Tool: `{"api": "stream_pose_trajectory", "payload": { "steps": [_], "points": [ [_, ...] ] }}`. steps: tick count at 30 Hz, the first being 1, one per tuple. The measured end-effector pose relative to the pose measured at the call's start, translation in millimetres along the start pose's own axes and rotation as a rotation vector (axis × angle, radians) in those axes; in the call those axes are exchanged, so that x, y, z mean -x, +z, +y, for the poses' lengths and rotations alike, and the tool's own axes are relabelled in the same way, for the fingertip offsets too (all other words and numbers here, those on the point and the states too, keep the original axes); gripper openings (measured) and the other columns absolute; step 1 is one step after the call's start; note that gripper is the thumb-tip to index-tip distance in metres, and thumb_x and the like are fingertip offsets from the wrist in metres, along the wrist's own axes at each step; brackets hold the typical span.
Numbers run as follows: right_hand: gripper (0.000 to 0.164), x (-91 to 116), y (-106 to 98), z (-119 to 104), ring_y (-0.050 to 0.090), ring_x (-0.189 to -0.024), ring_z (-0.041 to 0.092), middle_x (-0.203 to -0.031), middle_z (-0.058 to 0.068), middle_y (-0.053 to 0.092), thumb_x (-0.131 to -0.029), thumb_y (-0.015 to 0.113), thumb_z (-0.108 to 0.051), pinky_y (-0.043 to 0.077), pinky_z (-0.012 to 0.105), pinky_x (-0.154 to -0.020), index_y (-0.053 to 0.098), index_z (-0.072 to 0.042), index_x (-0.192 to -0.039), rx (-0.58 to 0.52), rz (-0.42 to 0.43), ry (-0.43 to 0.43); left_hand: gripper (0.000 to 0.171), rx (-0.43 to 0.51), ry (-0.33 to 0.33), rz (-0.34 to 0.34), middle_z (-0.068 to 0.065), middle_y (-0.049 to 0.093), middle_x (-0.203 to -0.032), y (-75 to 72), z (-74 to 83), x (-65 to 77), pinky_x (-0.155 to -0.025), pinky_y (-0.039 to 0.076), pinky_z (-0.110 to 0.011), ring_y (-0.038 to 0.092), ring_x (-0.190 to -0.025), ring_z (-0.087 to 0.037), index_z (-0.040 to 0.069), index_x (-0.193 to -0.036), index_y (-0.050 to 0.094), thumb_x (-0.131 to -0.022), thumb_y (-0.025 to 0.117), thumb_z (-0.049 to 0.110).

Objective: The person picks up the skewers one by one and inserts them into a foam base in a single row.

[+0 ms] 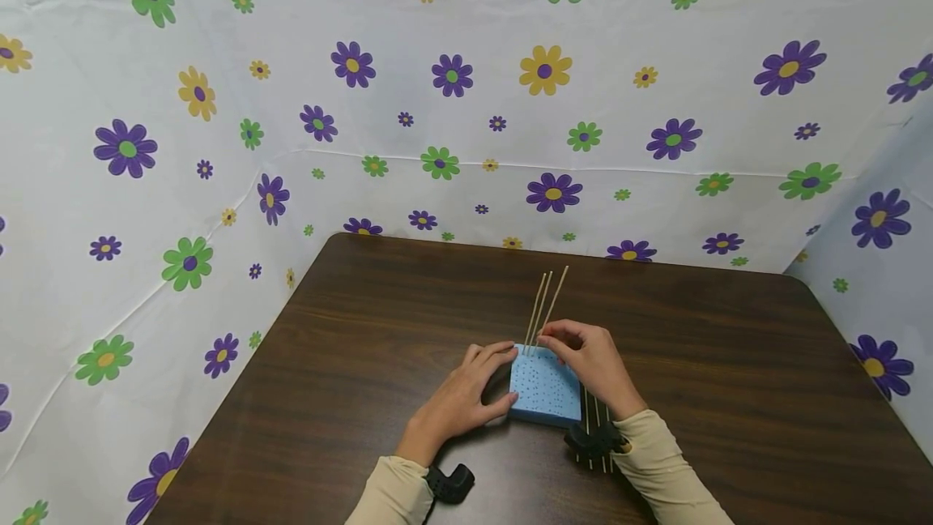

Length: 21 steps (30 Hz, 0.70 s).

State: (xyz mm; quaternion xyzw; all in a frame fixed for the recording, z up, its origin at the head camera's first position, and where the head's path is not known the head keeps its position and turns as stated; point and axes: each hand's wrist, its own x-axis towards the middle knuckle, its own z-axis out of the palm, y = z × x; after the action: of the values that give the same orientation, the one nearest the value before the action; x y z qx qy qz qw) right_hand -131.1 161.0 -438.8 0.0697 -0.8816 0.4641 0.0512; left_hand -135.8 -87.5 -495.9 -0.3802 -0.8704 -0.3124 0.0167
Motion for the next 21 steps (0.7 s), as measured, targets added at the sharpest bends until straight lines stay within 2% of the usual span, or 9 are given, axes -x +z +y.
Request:
{"api": "stream_pose_trajectory", "payload": {
  "steps": [10, 21],
  "points": [
    [0.012, -0.4, 4.1, -2.6, 0.056, -0.062, 0.008, -0.084, 0.002, 0.075, -0.095, 0.077, -0.016, 0.047, 0.023, -0.058, 0.08, -0.011, -0.104, 0.079, -0.018, -0.022, 0.064, 0.001, 0.001, -0.001, 0.0, 0.042, -0.165, 0.5, -1.2, 0.0, -0.1, 0.052, -0.043, 0.048, -0.126, -0.016, 0.02, -0.158, 0.045, -0.102, 0.061, 0.046],
    [0.011, -0.5, 5.0, -0.6, 0.058, -0.071, 0.008, -0.094, 0.003, 0.079, -0.094, 0.077, -0.015, 0.049, 0.021, -0.065, 0.081, -0.011, -0.104, 0.121, -0.005, -0.039, 0.063, -0.007, 0.007, -0.002, 0.0, 0.042, -0.165, 1.2, -1.6, -0.2, -0.1, 0.052, -0.043, 0.048, -0.127, -0.016, 0.021, -0.159, 0.044, -0.103, 0.06, 0.046]
  ]
}}
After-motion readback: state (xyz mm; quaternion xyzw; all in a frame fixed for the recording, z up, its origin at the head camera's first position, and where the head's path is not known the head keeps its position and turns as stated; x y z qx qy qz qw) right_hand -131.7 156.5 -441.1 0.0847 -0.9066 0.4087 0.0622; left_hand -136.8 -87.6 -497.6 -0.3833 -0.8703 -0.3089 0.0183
